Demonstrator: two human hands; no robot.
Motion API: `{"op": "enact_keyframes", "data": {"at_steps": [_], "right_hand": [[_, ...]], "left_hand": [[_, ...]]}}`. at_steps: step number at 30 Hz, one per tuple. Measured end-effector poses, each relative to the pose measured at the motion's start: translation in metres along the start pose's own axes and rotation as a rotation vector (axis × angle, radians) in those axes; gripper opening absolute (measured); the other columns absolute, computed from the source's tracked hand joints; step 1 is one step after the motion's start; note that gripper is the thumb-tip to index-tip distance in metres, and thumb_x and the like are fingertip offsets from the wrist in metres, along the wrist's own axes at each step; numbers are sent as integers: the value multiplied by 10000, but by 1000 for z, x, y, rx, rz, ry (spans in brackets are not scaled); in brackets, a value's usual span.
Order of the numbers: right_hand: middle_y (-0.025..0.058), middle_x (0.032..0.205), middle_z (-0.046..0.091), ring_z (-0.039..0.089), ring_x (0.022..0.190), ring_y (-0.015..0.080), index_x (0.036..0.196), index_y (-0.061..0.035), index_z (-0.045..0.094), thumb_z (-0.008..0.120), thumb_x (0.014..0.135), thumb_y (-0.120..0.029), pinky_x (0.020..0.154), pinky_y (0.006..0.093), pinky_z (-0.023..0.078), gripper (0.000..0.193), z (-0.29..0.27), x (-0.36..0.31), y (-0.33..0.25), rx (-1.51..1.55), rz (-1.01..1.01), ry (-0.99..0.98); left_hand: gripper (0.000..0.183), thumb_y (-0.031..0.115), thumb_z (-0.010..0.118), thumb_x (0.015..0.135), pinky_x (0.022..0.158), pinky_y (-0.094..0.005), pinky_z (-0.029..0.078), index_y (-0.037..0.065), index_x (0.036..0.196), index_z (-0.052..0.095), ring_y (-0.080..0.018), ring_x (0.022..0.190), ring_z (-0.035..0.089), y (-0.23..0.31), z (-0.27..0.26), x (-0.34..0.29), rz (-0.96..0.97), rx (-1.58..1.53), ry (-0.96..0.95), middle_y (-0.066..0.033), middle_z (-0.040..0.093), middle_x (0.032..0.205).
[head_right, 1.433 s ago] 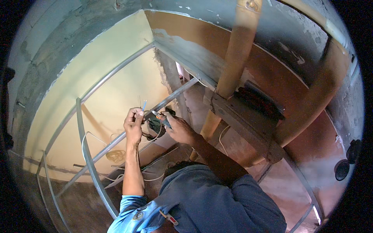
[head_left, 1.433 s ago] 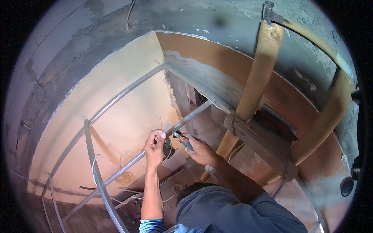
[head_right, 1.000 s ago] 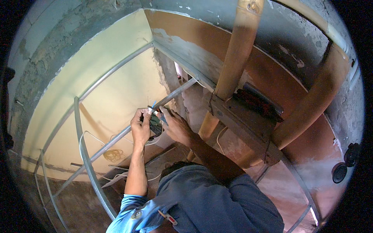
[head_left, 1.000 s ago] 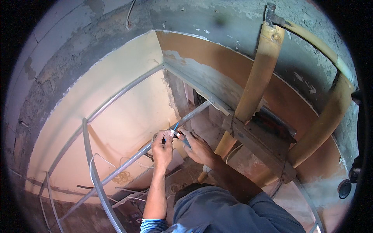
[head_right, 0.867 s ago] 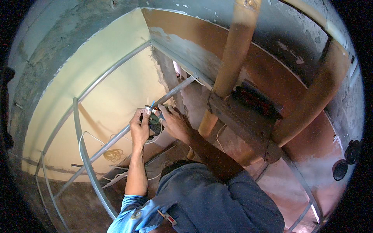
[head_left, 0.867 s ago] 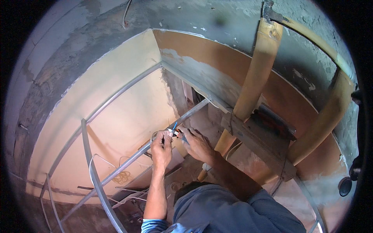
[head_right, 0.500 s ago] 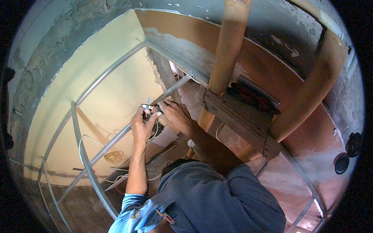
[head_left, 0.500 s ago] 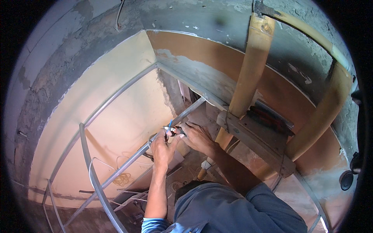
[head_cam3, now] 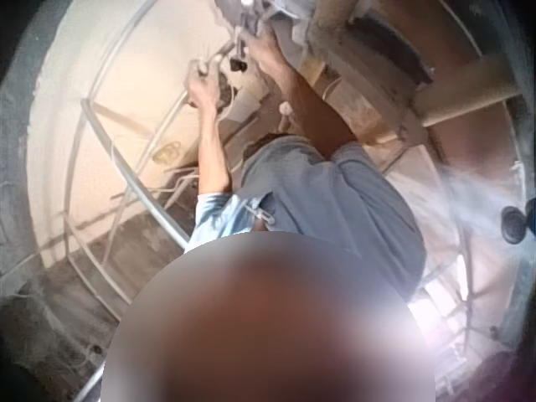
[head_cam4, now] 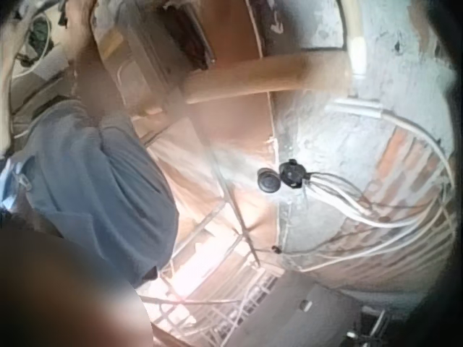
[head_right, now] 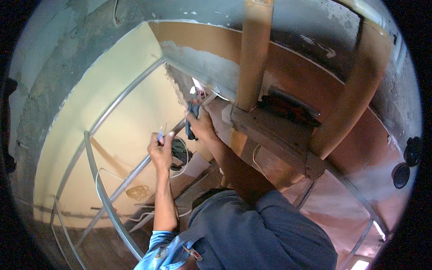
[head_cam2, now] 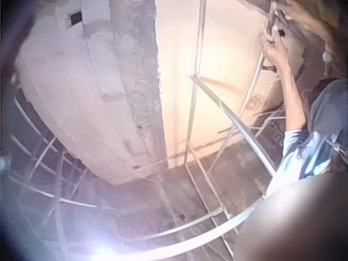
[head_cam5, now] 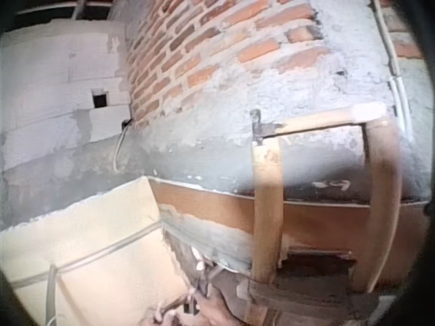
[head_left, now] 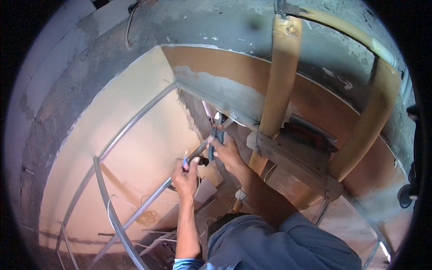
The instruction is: The person strips the ends of white electrical conduits and pulls wires through them, then connects the wires inside a junction box mounted on a brick wall. The person uses wire strippers and pliers to prepare and secure the connections.
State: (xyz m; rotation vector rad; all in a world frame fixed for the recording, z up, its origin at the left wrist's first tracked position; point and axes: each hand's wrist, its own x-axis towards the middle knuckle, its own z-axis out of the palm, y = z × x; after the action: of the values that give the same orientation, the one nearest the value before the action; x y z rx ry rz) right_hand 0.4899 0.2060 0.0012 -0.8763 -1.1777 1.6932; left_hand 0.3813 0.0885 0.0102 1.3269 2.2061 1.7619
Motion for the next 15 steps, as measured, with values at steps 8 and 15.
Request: {"op": "enact_keyframes", "data": {"at_steps": [8,15], "right_hand": [[179,857,595,613,802,309,1102,-44,505,556,986,-187,717,428,499,191,-75,-123,-132,-865,-705,-76],[150,1007,602,571,957,317,1249,-69,573,602,899,-328,796,488,474,436,-141,-177,-171,-2011,-510,355]], "left_hand": [[162,73,616,950,734,-336,484,-17,1085,623,-252,824,582,-37,-46,100,504,150,47,-143,608,929],[241,70,504,1041,799,-383,525,-92,1157,640,-319,866,655,45,-67,254,1121,241,489,-204,685,1055]]}}
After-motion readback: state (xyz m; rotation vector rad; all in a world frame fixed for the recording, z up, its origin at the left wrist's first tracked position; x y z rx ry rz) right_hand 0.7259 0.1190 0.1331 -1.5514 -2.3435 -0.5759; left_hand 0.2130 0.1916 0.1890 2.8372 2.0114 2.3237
